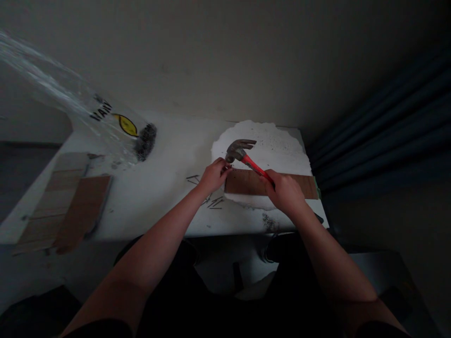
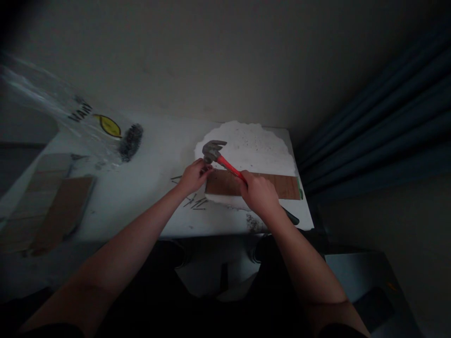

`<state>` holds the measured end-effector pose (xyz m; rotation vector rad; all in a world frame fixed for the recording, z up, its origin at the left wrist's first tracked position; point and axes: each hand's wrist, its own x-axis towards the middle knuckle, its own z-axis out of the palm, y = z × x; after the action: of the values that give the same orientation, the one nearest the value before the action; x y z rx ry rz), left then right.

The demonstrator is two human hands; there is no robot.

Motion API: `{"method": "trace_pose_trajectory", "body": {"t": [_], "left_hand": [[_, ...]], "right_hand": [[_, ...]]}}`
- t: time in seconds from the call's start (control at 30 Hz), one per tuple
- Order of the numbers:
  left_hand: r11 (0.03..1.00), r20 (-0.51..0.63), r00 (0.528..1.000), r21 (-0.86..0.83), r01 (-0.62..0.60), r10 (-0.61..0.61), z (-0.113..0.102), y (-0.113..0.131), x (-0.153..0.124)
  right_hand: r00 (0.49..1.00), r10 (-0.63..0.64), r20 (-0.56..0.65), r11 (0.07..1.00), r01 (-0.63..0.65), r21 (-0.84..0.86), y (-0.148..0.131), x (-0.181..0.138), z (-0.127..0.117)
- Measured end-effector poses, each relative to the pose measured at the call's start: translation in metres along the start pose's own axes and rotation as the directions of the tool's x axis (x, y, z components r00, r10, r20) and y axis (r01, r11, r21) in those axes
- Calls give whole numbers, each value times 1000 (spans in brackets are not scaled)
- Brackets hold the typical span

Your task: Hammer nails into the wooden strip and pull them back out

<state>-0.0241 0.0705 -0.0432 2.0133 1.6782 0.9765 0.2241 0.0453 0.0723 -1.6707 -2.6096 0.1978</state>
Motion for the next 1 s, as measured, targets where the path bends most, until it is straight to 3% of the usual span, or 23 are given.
{"method": "trace_pose_trajectory", "body": {"t": [0.57, 1.0], "left_hand": [[999, -3, 999, 3, -50, 50, 1, -1, -1], [998, 3, 1000, 51, -19, 19, 1, -2, -1]], "right_hand": [[1000, 27, -16, 999, -27, -34, 1, 0, 0], [1000, 0, 10, 999, 0, -37, -1, -1, -1]]}}
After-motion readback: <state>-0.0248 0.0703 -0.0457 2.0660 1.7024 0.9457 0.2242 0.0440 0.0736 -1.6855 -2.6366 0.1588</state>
